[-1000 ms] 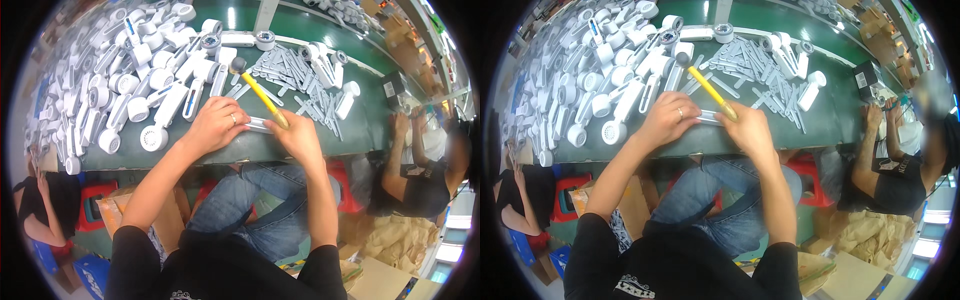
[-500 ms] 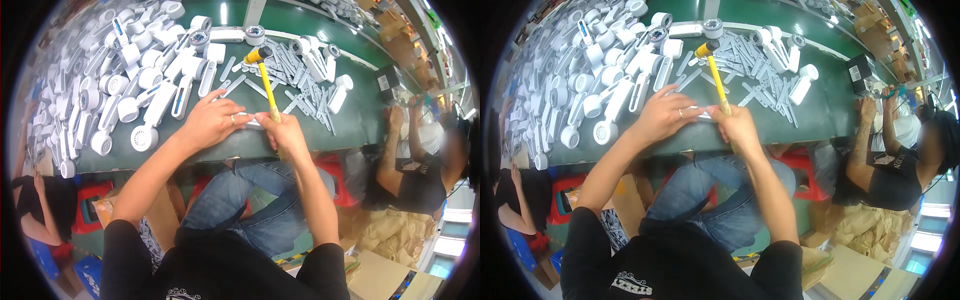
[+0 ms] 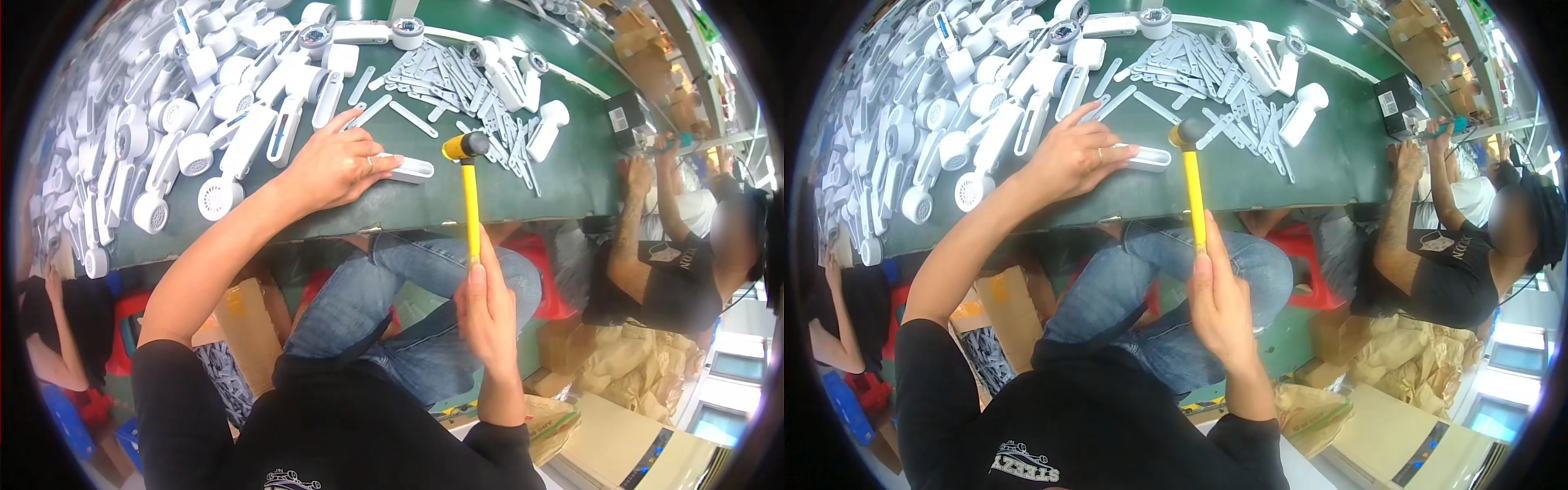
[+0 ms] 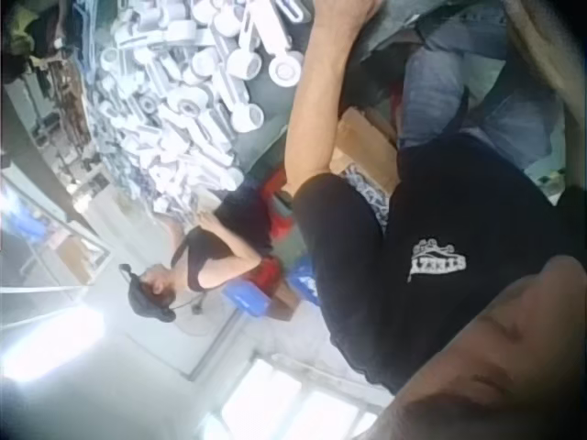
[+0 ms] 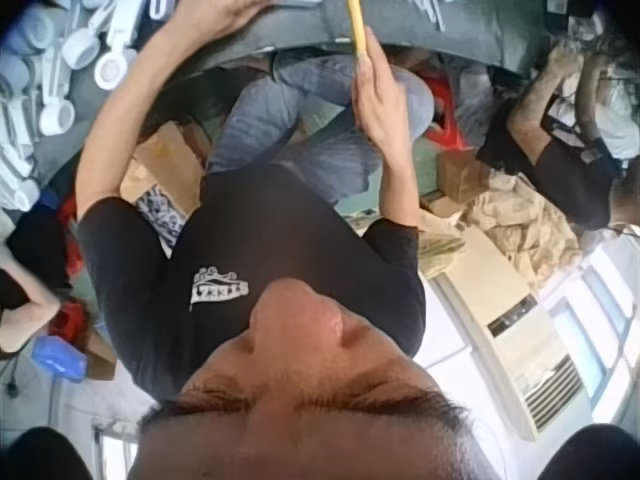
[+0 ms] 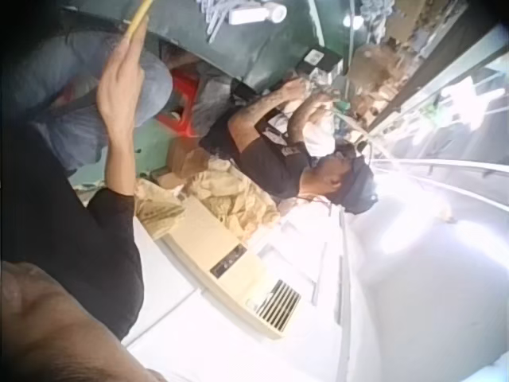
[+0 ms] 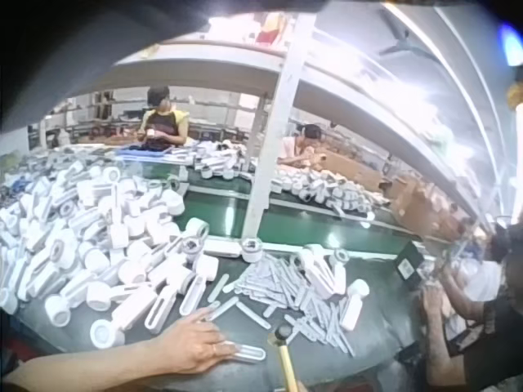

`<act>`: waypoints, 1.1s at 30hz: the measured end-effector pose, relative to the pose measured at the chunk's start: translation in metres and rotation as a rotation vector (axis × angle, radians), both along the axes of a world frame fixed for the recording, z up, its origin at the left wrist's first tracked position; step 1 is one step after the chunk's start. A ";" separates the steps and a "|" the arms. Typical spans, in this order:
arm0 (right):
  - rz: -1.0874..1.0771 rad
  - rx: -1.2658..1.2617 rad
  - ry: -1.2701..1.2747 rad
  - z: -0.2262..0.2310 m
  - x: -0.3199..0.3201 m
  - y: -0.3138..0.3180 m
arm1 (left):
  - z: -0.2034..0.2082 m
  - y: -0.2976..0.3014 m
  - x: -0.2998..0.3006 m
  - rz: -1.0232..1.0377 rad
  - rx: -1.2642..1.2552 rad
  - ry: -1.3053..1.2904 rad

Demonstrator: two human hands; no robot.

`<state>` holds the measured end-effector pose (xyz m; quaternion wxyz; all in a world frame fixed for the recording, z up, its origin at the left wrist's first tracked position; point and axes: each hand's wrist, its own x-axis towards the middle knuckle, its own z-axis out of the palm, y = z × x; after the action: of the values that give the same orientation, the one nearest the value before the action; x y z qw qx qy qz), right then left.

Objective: Using a small hammer to assemble plastic components on a production line.

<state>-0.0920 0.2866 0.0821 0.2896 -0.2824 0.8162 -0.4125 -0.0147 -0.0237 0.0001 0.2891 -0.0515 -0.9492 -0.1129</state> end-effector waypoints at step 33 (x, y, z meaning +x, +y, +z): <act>-0.141 -0.271 -0.243 -0.015 0.005 0.011 | 0.037 0.010 -0.022 -0.305 -0.056 -0.262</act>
<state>-0.0874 0.2978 0.0676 0.3158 -0.2090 0.7299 -0.5691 -0.0363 -0.0141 0.0374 0.1410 -0.1875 -0.9627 -0.1349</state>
